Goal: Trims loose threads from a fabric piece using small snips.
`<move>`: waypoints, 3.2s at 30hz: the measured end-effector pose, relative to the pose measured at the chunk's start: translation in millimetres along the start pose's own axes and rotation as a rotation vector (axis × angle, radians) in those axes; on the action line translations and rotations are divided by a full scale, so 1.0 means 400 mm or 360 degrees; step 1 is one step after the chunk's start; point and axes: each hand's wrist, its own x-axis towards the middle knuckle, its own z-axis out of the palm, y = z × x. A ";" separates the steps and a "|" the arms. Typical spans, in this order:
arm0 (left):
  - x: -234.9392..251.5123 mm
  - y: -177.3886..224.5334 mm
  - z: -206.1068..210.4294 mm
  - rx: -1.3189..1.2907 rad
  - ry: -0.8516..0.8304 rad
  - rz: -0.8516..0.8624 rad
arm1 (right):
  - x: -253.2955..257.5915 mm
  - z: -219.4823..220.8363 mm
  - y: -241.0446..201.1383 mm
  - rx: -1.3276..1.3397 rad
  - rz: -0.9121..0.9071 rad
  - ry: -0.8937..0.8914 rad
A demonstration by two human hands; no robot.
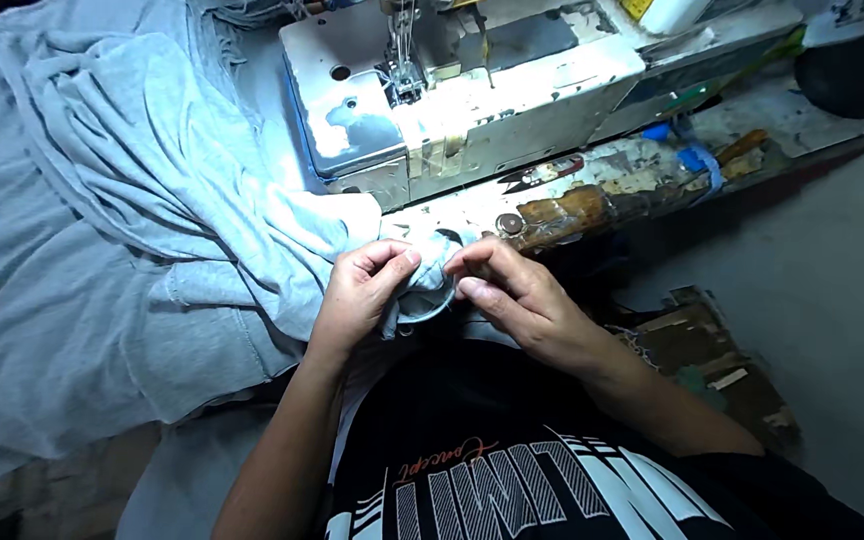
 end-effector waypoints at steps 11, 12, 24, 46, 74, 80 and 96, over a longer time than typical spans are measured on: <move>0.001 0.000 0.003 -0.0053 -0.0013 0.0019 | -0.001 0.020 0.007 0.0128 0.0513 -0.0205; 0.001 -0.001 0.003 -0.0057 -0.0015 0.0023 | -0.001 0.021 0.009 0.0114 0.0520 -0.0199; 0.000 -0.003 0.002 0.0181 -0.0046 0.0042 | -0.006 0.011 0.007 0.0423 -0.0159 -0.0134; -0.002 -0.003 0.017 0.0190 0.0044 0.0059 | 0.015 0.037 0.042 -0.0256 -0.0090 0.0500; 0.005 0.014 -0.001 -0.0031 0.0010 -0.0163 | -0.019 0.048 0.061 0.0071 -0.0026 -0.0061; 0.003 0.038 -0.010 -0.0330 -0.0047 -0.0350 | 0.010 0.052 0.045 0.0230 0.0192 -0.0070; 0.014 0.036 -0.021 -0.0605 -0.0073 -0.0415 | 0.032 0.068 0.043 0.0165 0.0243 -0.0067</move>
